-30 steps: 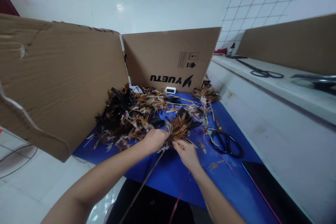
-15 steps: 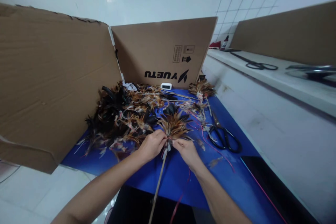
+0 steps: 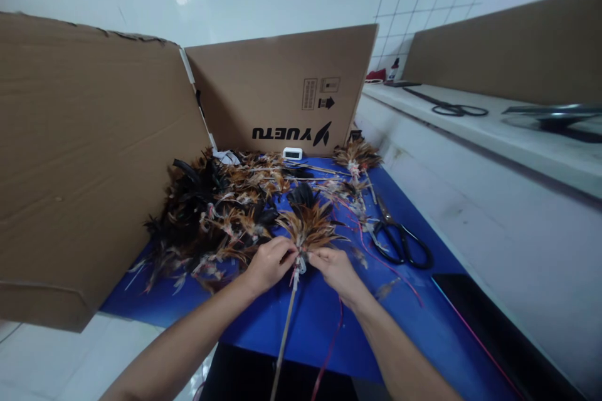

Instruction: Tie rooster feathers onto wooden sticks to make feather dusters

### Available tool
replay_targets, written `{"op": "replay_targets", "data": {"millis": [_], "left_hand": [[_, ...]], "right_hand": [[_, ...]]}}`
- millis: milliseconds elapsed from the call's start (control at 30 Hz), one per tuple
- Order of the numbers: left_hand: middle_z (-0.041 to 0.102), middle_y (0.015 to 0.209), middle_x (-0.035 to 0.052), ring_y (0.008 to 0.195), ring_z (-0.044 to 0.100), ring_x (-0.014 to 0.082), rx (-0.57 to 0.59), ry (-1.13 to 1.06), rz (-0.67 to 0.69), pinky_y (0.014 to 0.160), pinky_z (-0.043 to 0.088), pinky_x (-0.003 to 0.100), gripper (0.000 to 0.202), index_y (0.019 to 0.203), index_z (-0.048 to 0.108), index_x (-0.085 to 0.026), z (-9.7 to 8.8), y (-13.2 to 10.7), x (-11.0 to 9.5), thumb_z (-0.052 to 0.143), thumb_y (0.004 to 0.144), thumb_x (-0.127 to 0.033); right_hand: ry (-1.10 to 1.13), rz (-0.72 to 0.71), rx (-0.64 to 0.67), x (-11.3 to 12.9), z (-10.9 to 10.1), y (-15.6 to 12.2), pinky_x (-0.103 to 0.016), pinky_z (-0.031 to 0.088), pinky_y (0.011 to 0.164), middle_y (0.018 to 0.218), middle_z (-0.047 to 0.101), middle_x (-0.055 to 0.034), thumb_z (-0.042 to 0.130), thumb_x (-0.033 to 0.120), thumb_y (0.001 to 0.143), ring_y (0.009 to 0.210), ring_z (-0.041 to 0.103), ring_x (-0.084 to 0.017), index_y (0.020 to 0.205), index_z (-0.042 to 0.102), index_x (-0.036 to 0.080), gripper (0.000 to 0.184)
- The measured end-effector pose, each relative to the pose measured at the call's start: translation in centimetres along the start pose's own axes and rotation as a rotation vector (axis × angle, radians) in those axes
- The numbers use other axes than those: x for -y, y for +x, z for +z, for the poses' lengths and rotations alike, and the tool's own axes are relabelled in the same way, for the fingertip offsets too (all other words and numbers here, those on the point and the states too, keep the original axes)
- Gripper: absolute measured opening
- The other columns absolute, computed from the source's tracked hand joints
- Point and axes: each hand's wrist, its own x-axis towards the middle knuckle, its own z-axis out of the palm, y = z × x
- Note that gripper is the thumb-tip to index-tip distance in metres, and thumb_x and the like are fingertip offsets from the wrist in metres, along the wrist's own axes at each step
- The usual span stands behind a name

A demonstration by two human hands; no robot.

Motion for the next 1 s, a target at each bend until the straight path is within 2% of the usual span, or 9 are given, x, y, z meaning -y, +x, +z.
{"op": "replay_targets", "data": {"millis": [167,333,500,633,800,1000], "left_hand": [[0.064,0.089,0.006,0.086,0.06,0.0112,0.032,0.068,0.114,0.078,0.05,0.022,0.016,0.088,0.06,-0.016,-0.3,0.0,0.6,0.046,0.088,-0.022],[0.066,0.089,0.0049,0.084,0.062,0.0103,0.069,0.082,0.153,0.076,0.051,0.021,0.018,0.089,0.061,-0.016,-0.6,0.2,0.8,0.044,0.089,-0.024],[0.067,0.088,0.0056,0.084,0.062,0.0102,0.057,0.012,0.2,0.074,0.051,0.021,0.017,0.088,0.061,-0.016,-0.4,0.5,0.7,0.046,0.088,-0.023],[0.068,0.091,0.0057,0.087,0.063,0.0099,0.088,-0.036,0.257,0.075,0.051,0.02,0.015,0.088,0.06,-0.016,-0.2,0.7,0.5,0.045,0.088,-0.019],[0.067,0.09,0.0051,0.088,0.062,0.0091,0.15,-0.063,0.249,0.075,0.05,0.019,0.014,0.089,0.058,-0.015,0.3,0.8,0.4,0.045,0.089,-0.02],[0.064,0.086,0.004,0.08,0.06,0.0093,0.183,-0.039,0.164,0.069,0.047,0.018,0.016,0.09,0.058,-0.016,1.3,0.5,0.6,0.044,0.089,-0.024]], "right_hand": [[0.085,0.024,0.027,0.2,0.0,0.0,-0.022,0.027,0.045,0.051,0.05,0.0023,0.065,0.047,0.062,0.047,0.036,-0.008,0.058,0.059,0.015,0.033],[0.131,0.037,0.061,0.5,0.1,0.1,-0.023,0.033,0.049,0.055,0.054,0.0004,0.067,0.047,0.058,0.052,0.043,-0.01,0.06,0.06,0.015,0.033],[0.109,0.064,0.061,0.5,0.0,0.0,-0.023,0.021,0.042,0.045,0.04,0.0046,0.065,0.048,0.058,0.044,0.031,-0.008,0.056,0.055,0.017,0.033],[0.078,0.066,0.073,0.7,-0.1,0.1,-0.023,0.018,0.043,0.045,0.035,0.0065,0.066,0.046,0.057,0.044,0.024,-0.006,0.055,0.054,0.017,0.032],[0.028,0.041,0.08,0.4,0.0,0.3,-0.022,0.02,0.046,0.047,0.033,0.0071,0.064,0.041,0.057,0.048,0.025,-0.007,0.049,0.047,0.017,0.031],[-0.071,-0.017,0.107,-0.6,0.0,0.6,-0.022,0.023,0.049,0.049,0.037,0.006,0.054,0.029,0.063,0.051,0.03,-0.008,0.051,0.051,0.016,0.018]]}}
